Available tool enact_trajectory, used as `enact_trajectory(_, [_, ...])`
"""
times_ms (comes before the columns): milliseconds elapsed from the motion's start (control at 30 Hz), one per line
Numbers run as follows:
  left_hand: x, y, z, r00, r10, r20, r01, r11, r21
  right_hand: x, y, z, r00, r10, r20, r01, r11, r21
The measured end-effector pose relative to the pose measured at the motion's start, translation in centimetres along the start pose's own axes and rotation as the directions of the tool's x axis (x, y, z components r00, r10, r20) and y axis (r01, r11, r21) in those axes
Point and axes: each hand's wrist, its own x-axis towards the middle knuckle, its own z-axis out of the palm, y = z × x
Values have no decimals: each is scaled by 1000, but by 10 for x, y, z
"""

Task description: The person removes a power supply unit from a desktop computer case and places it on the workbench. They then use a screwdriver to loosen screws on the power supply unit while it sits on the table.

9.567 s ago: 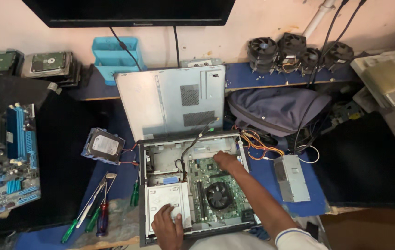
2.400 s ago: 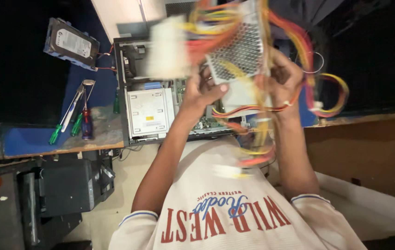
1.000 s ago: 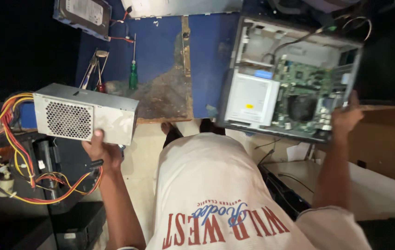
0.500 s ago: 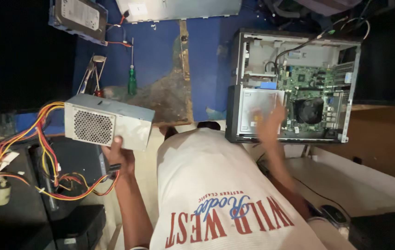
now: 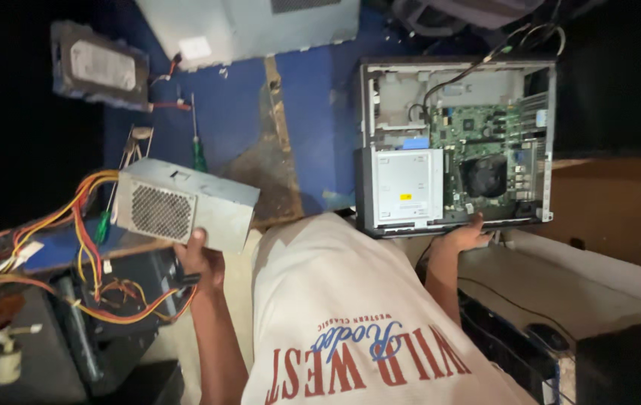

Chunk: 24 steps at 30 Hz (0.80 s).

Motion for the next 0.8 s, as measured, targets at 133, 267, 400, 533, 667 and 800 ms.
enact_trajectory(133, [11,-15,-6,996,66,56,-62,996,-69,8,-5,13,958,71,279,-220,805,551])
enact_trajectory(267, [12,-29,-16,999,48,-4,-48,997,-67,9,-2,19,971,101,216,-207,810,548])
enact_trajectory(400, [7,-36,-21,999,-40,6,41,997,-73,7,5,23,997,-27,-70,29,999,29])
enact_trajectory(533, [3,-37,-19,999,-13,47,11,998,57,7,4,22,999,32,-43,-28,996,88])
enact_trajectory(667, [-8,-28,-1,989,3,146,-32,980,195,5,4,22,997,-58,-53,51,990,-129])
enact_trajectory(800, [-13,4,38,949,-17,313,-99,932,349,6,1,25,999,32,-11,-33,996,-84])
